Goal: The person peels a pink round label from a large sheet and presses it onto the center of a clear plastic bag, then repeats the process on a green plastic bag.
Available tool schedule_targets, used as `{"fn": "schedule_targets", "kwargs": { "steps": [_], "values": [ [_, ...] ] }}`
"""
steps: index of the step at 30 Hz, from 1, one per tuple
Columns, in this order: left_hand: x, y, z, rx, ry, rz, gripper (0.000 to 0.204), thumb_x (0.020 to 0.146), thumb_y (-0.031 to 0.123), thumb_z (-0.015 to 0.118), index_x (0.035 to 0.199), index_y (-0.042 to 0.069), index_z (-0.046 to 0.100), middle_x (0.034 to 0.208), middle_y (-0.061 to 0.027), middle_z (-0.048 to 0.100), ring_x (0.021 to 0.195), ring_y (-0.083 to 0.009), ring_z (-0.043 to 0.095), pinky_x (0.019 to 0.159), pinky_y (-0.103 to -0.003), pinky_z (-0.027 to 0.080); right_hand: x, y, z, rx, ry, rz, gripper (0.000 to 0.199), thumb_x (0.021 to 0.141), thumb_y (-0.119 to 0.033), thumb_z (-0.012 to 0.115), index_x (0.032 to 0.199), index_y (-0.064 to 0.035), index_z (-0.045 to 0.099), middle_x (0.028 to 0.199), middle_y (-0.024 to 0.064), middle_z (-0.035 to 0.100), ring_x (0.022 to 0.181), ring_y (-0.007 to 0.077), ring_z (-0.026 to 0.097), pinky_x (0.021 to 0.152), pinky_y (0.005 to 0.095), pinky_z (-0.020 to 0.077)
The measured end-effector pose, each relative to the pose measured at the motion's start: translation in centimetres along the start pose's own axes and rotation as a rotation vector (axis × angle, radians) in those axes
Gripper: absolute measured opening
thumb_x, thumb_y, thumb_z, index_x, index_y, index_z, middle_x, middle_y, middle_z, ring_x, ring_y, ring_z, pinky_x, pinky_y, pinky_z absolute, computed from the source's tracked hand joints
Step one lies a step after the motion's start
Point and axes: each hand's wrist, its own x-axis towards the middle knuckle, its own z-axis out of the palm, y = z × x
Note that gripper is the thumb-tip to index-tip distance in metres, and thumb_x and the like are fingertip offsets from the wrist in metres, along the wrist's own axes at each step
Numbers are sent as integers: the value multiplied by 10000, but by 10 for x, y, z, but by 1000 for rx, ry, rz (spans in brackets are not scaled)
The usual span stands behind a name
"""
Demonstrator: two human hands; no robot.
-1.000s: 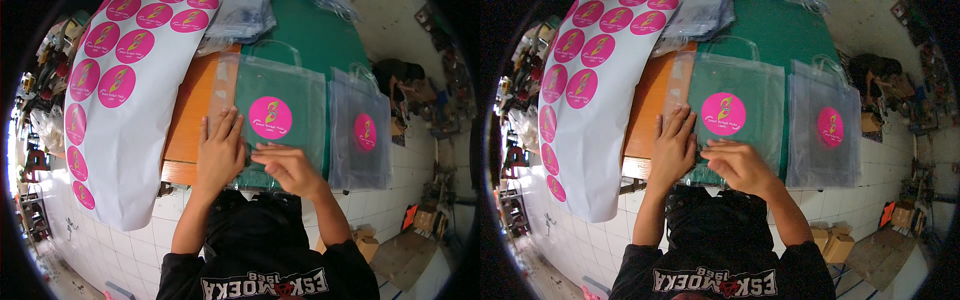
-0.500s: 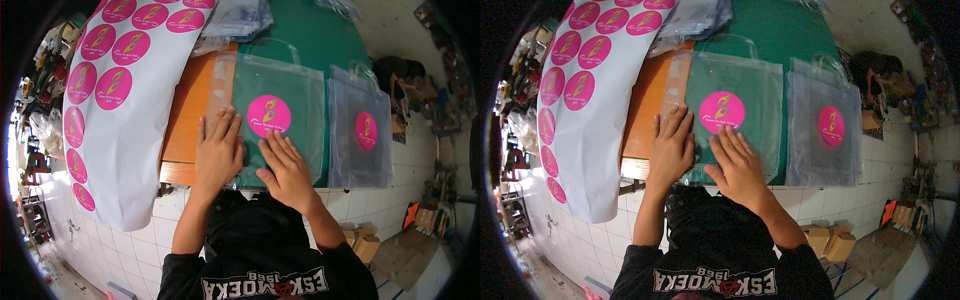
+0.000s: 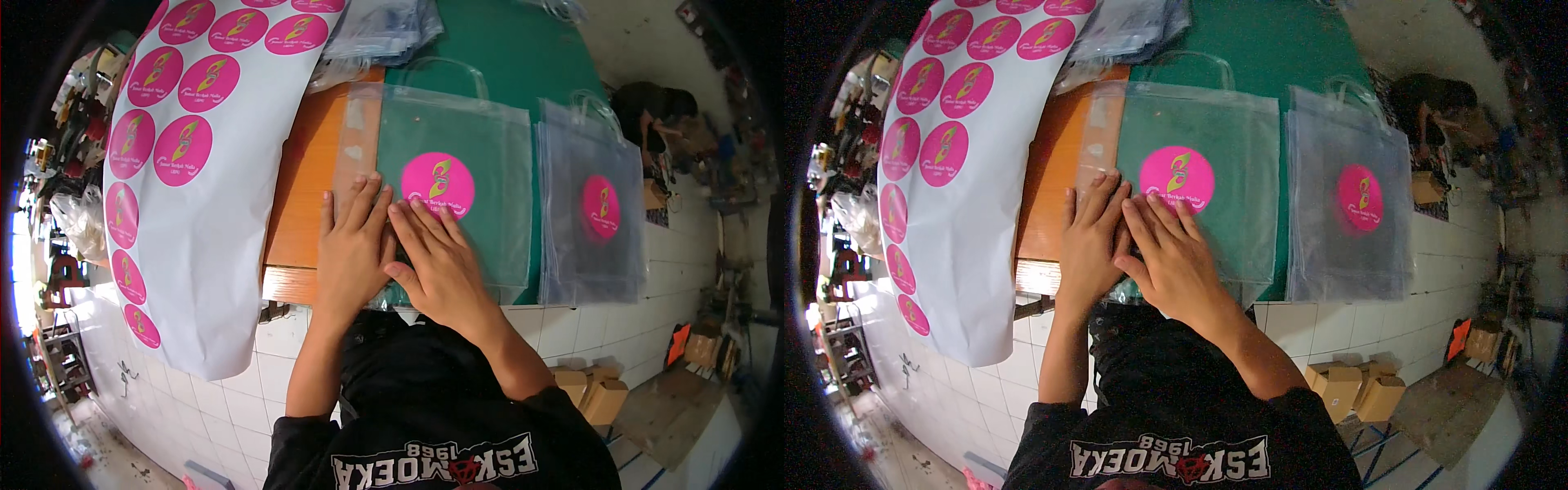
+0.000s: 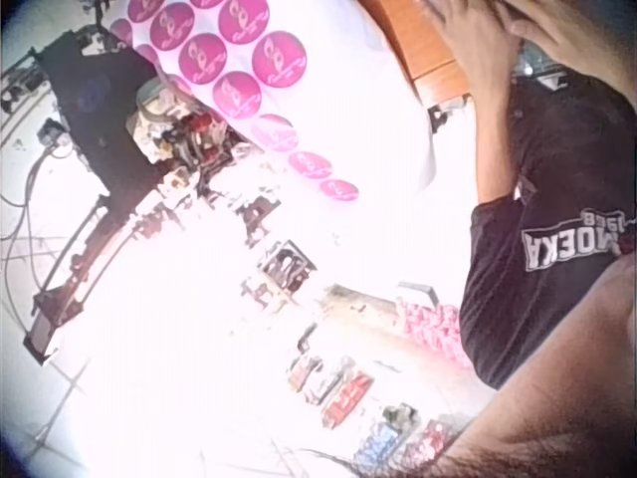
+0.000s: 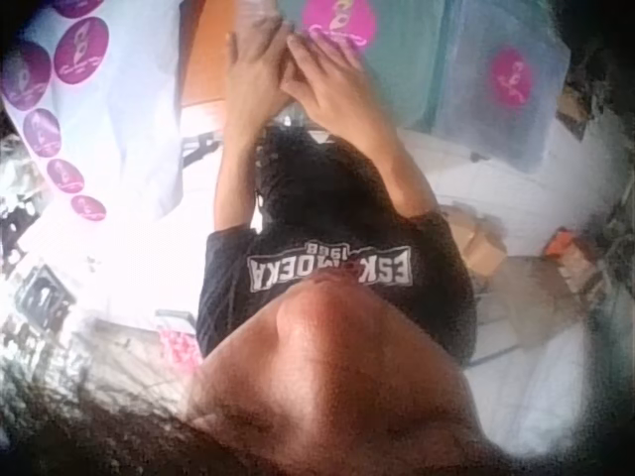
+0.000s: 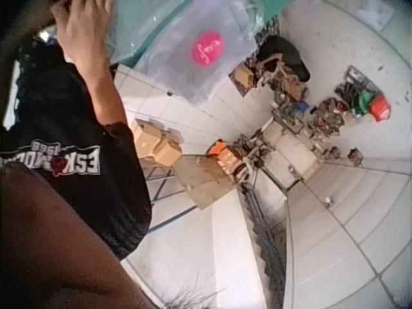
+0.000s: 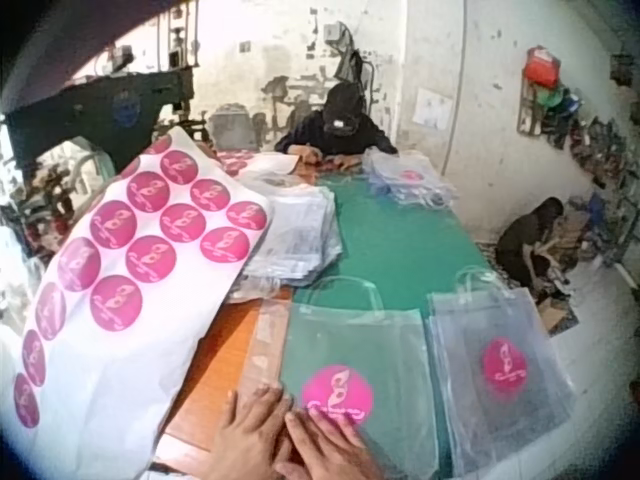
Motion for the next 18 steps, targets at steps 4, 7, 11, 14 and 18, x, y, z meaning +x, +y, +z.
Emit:
{"fn": "schedule_targets", "kwargs": {
  "steps": [4,7,11,14,18],
  "values": [
    [-1,0,-2,-14,-2,-14,474,939,153,629,1396,28,631,1534,-128,550,1482,-301,455,1249,-586,246,-13,2,-4,-33,-13,40,726,1054,-441,545,1548,70,401,1522,253,535,1476,409,438,1241,576,247],
    [-1,1,-2,-19,5,-10,482,934,144,630,1401,25,628,1535,-127,550,1481,-296,455,1255,-578,240,-22,1,-13,-62,-23,73,721,1052,-442,549,1544,66,409,1514,255,542,1468,407,455,1240,582,250],
    [-1,1,-2,-16,2,-10,479,937,143,628,1402,27,629,1536,-126,549,1478,-296,458,1254,-579,241,-31,5,-21,-110,-32,81,732,1056,-467,539,1542,65,413,1468,260,584,1416,428,516,1226,593,280],
    [-1,1,-2,-11,-2,-16,479,937,139,626,1403,28,629,1538,-124,547,1476,-296,460,1254,-579,241,-36,12,-26,-119,-26,90,732,1059,-471,532,1540,68,412,1450,255,601,1400,434,531,1219,599,289],
    [0,2,-5,-32,-8,-20,470,948,129,614,1407,26,623,1533,-140,548,1479,-310,459,1259,-576,222,-40,21,-36,-124,-8,141,712,1067,-475,514,1519,71,448,1444,262,603,1389,443,540,1215,603,296]
  ]
}}
